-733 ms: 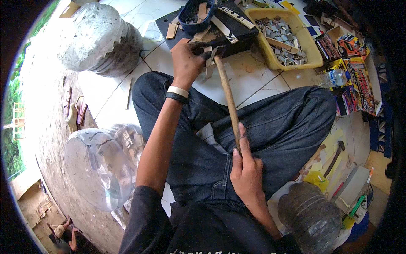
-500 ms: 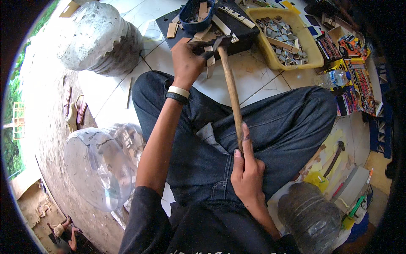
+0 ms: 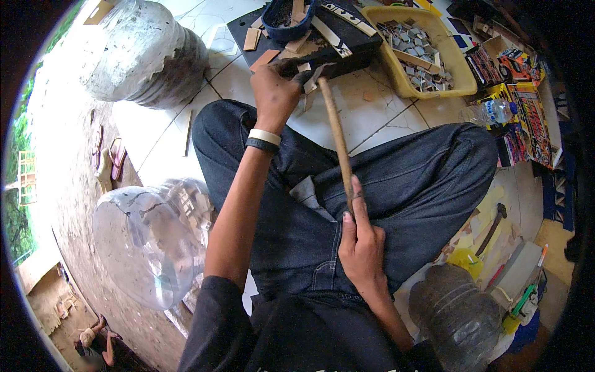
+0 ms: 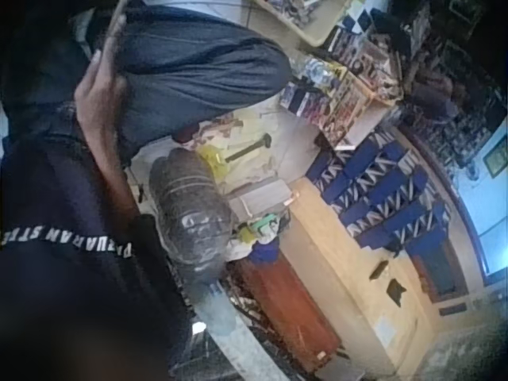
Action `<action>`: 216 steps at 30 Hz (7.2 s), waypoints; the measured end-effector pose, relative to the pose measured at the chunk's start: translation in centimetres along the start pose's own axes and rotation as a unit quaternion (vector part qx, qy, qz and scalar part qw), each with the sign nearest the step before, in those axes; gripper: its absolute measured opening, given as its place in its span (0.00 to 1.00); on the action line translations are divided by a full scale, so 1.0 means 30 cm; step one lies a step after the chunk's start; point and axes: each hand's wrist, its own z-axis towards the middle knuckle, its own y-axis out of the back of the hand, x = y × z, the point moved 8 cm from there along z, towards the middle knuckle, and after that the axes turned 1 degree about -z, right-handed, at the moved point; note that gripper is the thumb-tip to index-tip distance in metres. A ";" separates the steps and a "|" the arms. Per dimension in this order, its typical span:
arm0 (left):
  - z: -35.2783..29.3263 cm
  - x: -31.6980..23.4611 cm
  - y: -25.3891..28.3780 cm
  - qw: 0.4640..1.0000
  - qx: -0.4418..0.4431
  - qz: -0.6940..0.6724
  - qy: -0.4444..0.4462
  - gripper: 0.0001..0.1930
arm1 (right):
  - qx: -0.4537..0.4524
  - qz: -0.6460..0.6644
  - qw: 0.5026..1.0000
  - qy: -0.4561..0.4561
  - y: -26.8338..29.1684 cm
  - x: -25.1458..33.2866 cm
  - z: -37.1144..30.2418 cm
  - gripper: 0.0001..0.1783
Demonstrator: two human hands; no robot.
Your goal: The person sits on the floor and repeatedly picks up small wooden pieces, places them on a black jig, and taps them with a hammer. They then remove the pieces and place them into a yellow bin. The process is repeated for multiple pieces.
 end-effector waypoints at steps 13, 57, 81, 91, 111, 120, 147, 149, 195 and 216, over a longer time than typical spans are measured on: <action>-0.026 -0.027 0.024 0.998 -0.048 0.019 -0.045 0.14 | -0.032 -0.009 0.999 0.008 -0.008 -0.022 -0.003 0.33; -0.088 -0.059 0.004 0.992 -0.121 0.017 -0.022 0.10 | -0.110 -0.106 0.946 0.287 -0.022 0.086 0.703 0.08; -0.067 0.104 -0.028 0.986 0.048 -0.073 0.145 0.16 | -0.110 -0.098 0.941 0.306 -0.022 0.094 0.694 0.11; -0.071 0.150 -0.037 0.980 0.040 -0.123 0.149 0.08 | -0.126 -0.023 0.947 0.295 -0.043 0.092 0.694 0.07; -0.064 0.098 -0.022 0.996 -0.033 -0.047 0.075 0.13 | -0.167 -0.050 0.920 0.350 -0.053 0.086 0.696 0.12; -0.063 0.105 -0.025 0.992 -0.040 -0.077 0.090 0.12 | -0.174 -0.108 0.881 0.427 -0.050 0.102 0.672 0.12; -0.051 0.126 0.012 0.985 -0.017 -0.099 0.138 0.12 | -0.072 0.104 0.958 0.257 0.054 0.162 0.785 0.08; -0.051 0.123 0.011 0.981 -0.019 -0.132 0.142 0.11 | -0.069 0.138 0.964 0.217 -0.005 0.090 0.776 0.08; -0.095 0.157 -0.035 0.978 -0.073 -0.165 0.109 0.15 | -0.183 -0.132 0.882 0.413 -0.074 0.097 0.677 0.07; -0.107 0.158 -0.032 0.975 -0.051 -0.134 0.167 0.14 | -0.122 0.272 0.954 0.035 -0.109 -0.084 0.701 0.24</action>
